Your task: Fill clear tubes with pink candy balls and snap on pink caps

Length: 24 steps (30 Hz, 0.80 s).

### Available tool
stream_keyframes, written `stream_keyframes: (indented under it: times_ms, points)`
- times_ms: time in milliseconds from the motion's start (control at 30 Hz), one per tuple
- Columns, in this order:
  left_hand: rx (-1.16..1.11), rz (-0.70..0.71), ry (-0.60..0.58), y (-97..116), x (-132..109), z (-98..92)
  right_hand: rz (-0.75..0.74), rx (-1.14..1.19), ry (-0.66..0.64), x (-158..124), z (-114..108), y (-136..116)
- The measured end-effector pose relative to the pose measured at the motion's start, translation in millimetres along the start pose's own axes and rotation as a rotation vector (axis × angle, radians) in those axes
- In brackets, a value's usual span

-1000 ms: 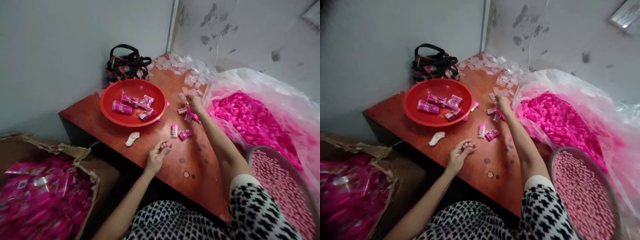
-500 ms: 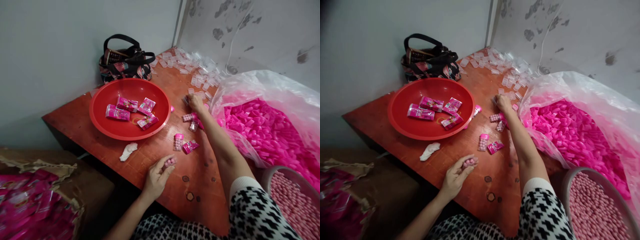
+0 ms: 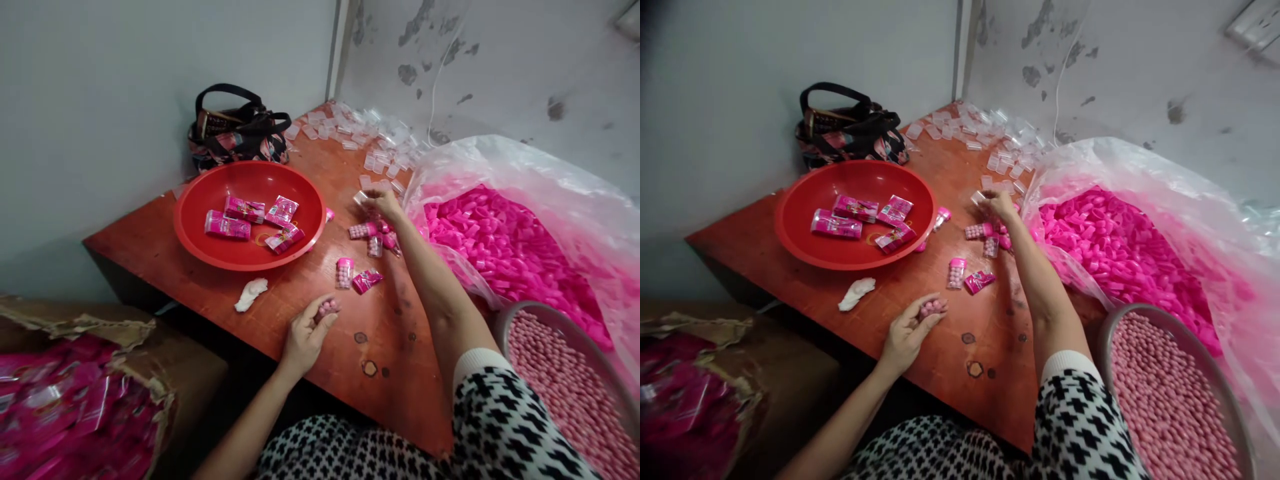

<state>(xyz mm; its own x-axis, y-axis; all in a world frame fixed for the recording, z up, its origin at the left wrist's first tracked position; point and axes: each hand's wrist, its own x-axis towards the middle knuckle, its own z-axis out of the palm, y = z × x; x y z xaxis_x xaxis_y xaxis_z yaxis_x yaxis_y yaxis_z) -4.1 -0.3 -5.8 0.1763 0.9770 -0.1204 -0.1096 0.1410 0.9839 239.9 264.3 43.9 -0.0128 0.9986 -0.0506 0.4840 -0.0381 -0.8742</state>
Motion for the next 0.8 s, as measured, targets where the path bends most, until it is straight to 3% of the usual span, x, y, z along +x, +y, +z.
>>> stream_keyframes:
  times_ms: [100,200,367,500,567,667,800]
  points:
    - [-0.047,0.004,-0.005,-1.5,1.5,0.7,0.153,0.232,0.007,-17.3,-27.3,-16.5]
    - [-0.082,-0.016,0.001,-3.2,3.1,1.5,0.239,0.265,0.034,-48.9,-67.8,-39.1]
    - [-0.101,-0.011,0.014,-2.9,5.5,2.9,0.217,-0.116,0.18,-110.4,-139.1,-64.4]
    - [-0.092,0.001,0.014,0.3,5.8,4.5,0.186,-0.575,0.355,-143.2,-171.9,-64.5]
    - [-0.092,0.004,0.022,2.3,5.4,5.9,0.14,-0.819,0.385,-153.0,-172.2,-60.5]
    - [-0.135,0.014,0.039,5.1,4.7,8.2,0.053,-1.023,0.337,-163.5,-149.1,-51.6]
    - [-0.197,0.029,0.043,5.2,4.7,9.1,0.01,-0.99,0.035,-176.0,-95.4,-34.7]
